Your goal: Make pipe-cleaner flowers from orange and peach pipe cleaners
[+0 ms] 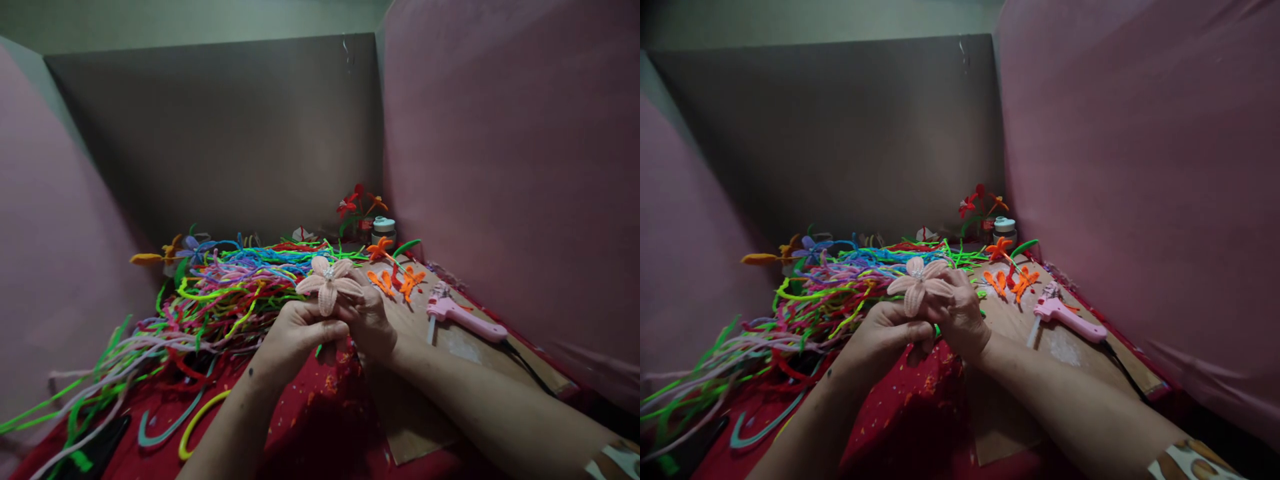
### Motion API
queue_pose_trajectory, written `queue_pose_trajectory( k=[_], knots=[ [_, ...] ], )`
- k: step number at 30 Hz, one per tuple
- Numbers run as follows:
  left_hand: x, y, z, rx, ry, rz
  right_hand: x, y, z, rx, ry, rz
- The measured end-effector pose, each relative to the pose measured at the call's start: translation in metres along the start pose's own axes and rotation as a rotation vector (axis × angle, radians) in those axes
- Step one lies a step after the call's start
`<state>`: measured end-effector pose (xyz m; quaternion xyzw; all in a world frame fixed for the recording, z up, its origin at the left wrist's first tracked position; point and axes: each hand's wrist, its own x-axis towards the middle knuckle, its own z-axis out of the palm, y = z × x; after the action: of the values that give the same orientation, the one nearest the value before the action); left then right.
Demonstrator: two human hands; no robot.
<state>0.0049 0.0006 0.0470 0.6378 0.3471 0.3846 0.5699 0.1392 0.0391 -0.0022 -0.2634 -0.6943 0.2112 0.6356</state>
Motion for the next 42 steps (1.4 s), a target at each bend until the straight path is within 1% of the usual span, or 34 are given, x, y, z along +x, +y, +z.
queue_pose_trajectory(
  k=[5, 9, 11, 14, 16, 18, 20, 22, 23, 25, 28, 30, 32, 34, 37, 40, 42],
  knots=[
    [0.001, -0.004, -0.007, -0.054, -0.056, -0.009, 0.003, -0.005, -0.001, 0.04, 0.065, 0.059],
    [0.003, -0.004, -0.011, 0.019, -0.081, -0.079, 0.008, -0.011, -0.001, 0.082, 0.049, 0.095],
    [0.004, -0.003, -0.012, 0.056, -0.059, -0.105, 0.01, -0.014, -0.001, 0.127, 0.052, 0.112],
    [0.005, 0.0, -0.011, 0.084, 0.034, -0.091, 0.014, -0.015, -0.001, 0.26, 0.097, 0.171],
    [0.006, -0.001, -0.01, 0.128, 0.152, -0.045, 0.016, -0.014, 0.0, 0.379, 0.137, 0.281],
    [0.008, -0.004, -0.007, 0.223, 0.299, 0.037, 0.017, -0.012, 0.001, 0.51, 0.161, 0.441],
    [0.01, -0.01, -0.005, 0.386, 0.429, 0.158, 0.017, -0.009, 0.002, 0.656, 0.164, 0.573],
    [0.012, -0.018, -0.002, 0.565, 0.497, 0.277, 0.017, -0.007, 0.004, 0.797, 0.162, 0.623],
    [0.012, -0.021, 0.0, 0.644, 0.507, 0.313, 0.017, -0.006, 0.005, 0.849, 0.165, 0.63],
    [0.013, -0.027, 0.003, 0.76, 0.504, 0.333, 0.015, -0.006, 0.007, 0.896, 0.18, 0.638],
    [0.013, -0.033, 0.007, 0.875, 0.505, 0.286, 0.012, -0.008, 0.01, 0.844, 0.186, 0.652],
    [0.014, -0.036, 0.009, 0.924, 0.53, 0.234, 0.01, -0.01, 0.011, 0.787, 0.184, 0.661],
    [0.014, -0.038, 0.01, 0.967, 0.56, 0.181, 0.009, -0.011, 0.012, 0.76, 0.159, 0.669],
    [0.015, -0.038, 0.009, 0.987, 0.579, 0.164, 0.008, -0.012, 0.012, 0.741, 0.134, 0.662],
    [0.015, -0.038, 0.008, 0.876, 0.581, 0.193, 0.009, -0.014, 0.011, 0.674, 0.116, 0.595],
    [0.016, -0.036, 0.005, 0.666, 0.539, 0.188, 0.01, -0.016, 0.01, 0.614, 0.065, 0.479],
    [0.016, -0.034, 0.003, 0.53, 0.506, 0.186, 0.009, -0.016, 0.01, 0.596, 0.021, 0.444]
  ],
)
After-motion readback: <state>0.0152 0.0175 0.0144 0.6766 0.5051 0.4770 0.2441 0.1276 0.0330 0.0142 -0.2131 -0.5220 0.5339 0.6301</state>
